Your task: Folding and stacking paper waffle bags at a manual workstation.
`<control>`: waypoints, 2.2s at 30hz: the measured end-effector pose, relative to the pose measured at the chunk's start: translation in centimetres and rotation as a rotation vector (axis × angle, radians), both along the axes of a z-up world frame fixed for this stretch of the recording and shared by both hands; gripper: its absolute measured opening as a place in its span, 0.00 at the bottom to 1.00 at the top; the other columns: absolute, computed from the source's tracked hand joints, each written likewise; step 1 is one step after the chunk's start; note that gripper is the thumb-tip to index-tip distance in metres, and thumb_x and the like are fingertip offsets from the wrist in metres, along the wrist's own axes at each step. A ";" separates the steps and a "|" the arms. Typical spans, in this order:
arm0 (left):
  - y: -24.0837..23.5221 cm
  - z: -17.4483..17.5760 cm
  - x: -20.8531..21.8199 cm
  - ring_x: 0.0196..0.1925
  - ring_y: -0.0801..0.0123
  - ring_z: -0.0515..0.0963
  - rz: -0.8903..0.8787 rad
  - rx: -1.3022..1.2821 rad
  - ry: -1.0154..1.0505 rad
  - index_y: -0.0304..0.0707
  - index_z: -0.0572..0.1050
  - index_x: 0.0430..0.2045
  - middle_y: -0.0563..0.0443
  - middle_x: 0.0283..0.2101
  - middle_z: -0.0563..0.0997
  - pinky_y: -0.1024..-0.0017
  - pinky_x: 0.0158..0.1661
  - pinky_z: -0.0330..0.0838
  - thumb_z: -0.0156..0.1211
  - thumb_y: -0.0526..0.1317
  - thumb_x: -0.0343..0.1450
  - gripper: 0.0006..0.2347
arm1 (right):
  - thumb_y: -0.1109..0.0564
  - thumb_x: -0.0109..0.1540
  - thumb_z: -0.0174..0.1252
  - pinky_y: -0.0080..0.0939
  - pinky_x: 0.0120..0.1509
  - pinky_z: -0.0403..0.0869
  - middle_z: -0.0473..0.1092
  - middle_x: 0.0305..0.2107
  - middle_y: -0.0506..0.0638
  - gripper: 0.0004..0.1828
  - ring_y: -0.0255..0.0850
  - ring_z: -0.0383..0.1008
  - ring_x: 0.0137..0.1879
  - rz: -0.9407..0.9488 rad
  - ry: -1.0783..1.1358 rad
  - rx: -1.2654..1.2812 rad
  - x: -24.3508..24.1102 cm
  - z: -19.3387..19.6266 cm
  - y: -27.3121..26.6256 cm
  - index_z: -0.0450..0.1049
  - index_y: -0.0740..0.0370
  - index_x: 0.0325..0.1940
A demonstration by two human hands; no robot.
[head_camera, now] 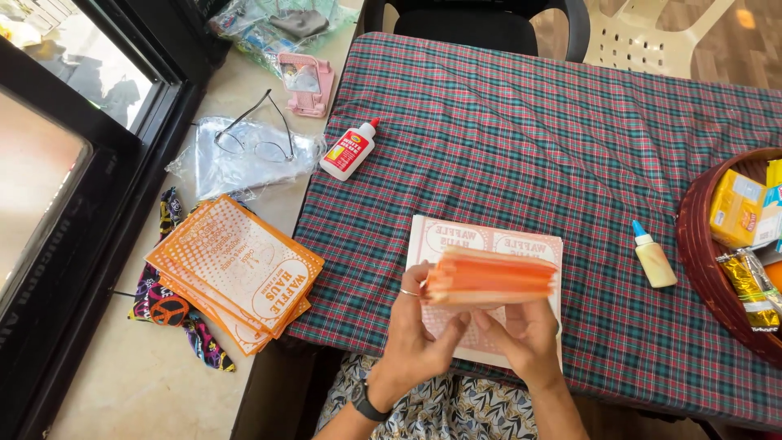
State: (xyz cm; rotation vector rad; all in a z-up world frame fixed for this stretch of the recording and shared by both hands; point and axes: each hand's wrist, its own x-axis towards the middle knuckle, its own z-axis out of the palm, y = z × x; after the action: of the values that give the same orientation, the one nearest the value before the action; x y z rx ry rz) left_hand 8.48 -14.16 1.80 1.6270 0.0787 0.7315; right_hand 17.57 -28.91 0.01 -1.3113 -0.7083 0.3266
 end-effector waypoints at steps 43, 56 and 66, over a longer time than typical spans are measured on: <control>1.0 4.9 -2.8 0.26 0.74 0.79 0.062 -0.241 -0.066 0.39 0.84 0.28 0.49 0.27 0.85 0.79 0.31 0.70 0.76 0.33 0.64 0.05 | 0.55 0.62 0.64 0.41 0.49 0.82 0.77 0.33 0.60 0.11 0.48 0.81 0.40 -0.235 -0.051 0.114 -0.1 2.8 -3.4 0.77 0.66 0.42; 8.1 2.8 -5.0 0.33 0.74 0.84 0.564 -0.397 0.070 0.35 0.84 0.25 0.47 0.31 0.87 0.77 0.42 0.79 0.73 0.27 0.61 0.05 | 0.32 0.56 0.67 0.48 0.65 0.74 0.72 0.57 0.58 0.60 0.44 0.78 0.57 0.316 0.270 -0.124 0.0 1.8 0.7 0.47 0.67 0.79; 26.1 -5.9 -10.8 0.25 0.76 0.74 1.201 0.437 0.245 0.31 0.80 0.45 0.52 0.26 0.80 0.76 0.31 0.71 0.78 0.30 0.73 0.11 | 0.59 0.62 0.58 0.47 0.59 0.80 0.78 0.56 0.52 0.22 0.43 0.85 0.47 0.123 0.274 -0.527 0.1 1.8 0.7 0.74 0.59 0.61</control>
State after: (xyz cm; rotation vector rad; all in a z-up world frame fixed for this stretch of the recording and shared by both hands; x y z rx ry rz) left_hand -2.34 11.94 -4.07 2.0133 1.2222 1.5055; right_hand 17.63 -28.25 1.86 -1.6783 -0.4843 0.8180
